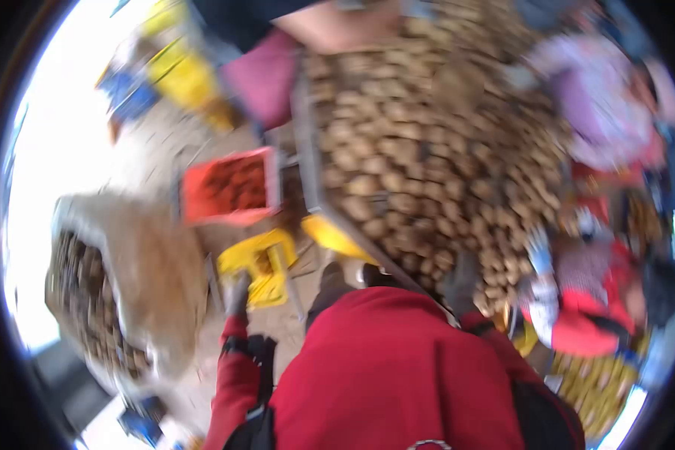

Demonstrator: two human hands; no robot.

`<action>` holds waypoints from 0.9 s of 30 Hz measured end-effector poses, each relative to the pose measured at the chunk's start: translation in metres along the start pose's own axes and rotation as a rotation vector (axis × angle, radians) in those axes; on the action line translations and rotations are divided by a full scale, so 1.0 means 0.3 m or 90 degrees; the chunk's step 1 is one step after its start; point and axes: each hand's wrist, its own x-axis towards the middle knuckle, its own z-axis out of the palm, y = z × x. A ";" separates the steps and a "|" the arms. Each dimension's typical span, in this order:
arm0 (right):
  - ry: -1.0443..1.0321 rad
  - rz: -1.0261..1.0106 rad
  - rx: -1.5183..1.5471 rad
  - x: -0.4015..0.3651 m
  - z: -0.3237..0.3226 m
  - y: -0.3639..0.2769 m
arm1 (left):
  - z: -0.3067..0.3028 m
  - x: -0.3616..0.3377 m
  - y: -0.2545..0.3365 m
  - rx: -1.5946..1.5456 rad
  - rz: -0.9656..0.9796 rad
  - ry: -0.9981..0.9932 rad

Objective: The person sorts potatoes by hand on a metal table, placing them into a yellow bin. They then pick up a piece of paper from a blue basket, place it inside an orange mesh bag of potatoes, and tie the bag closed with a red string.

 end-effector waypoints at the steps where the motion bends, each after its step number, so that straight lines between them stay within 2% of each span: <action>1: 0.084 -0.032 -0.035 -0.026 0.016 0.013 | -0.014 0.051 -0.014 0.140 0.163 0.152; 2: 0.109 -0.019 -0.113 -0.054 0.079 0.072 | -0.023 0.094 -0.023 0.308 0.282 0.351; 3: 0.091 0.020 -0.081 -0.052 0.044 0.060 | -0.003 0.021 0.122 0.348 0.295 0.383; 4: 0.068 0.041 -0.034 -0.039 0.009 0.037 | 0.033 -0.031 0.258 0.354 0.376 0.346; 6: 0.101 -0.029 0.043 -0.012 -0.039 0.013 | 0.129 -0.143 0.455 0.334 0.521 0.282; 9: 0.109 -0.254 0.117 0.010 -0.081 -0.057 | 0.384 -0.207 0.637 0.344 0.719 0.100; 11: 0.092 -0.368 -0.015 0.005 0.001 -0.050 | 0.586 -0.251 0.724 0.461 0.917 -0.015; 12: 0.075 -0.419 -0.083 -0.023 0.036 -0.030 | 0.691 -0.297 0.767 0.515 0.967 -0.098; 13: 0.067 -0.391 -0.076 -0.073 0.044 -0.006 | 0.763 -0.334 0.794 0.568 1.009 -0.180; 16: 0.058 -0.288 -0.036 -0.237 0.039 0.079 | 0.914 -0.250 0.756 0.602 1.101 -0.272; 21: 0.156 -0.062 0.043 -0.508 0.063 0.193 | 0.930 -0.220 0.740 0.705 1.090 -0.224; 24: 0.186 0.020 0.067 -0.579 0.071 0.219 | 0.927 -0.184 0.743 0.745 1.070 -0.222; 27: 0.188 0.063 0.010 -0.614 0.074 0.285 | 0.914 -0.185 0.747 0.757 1.058 -0.217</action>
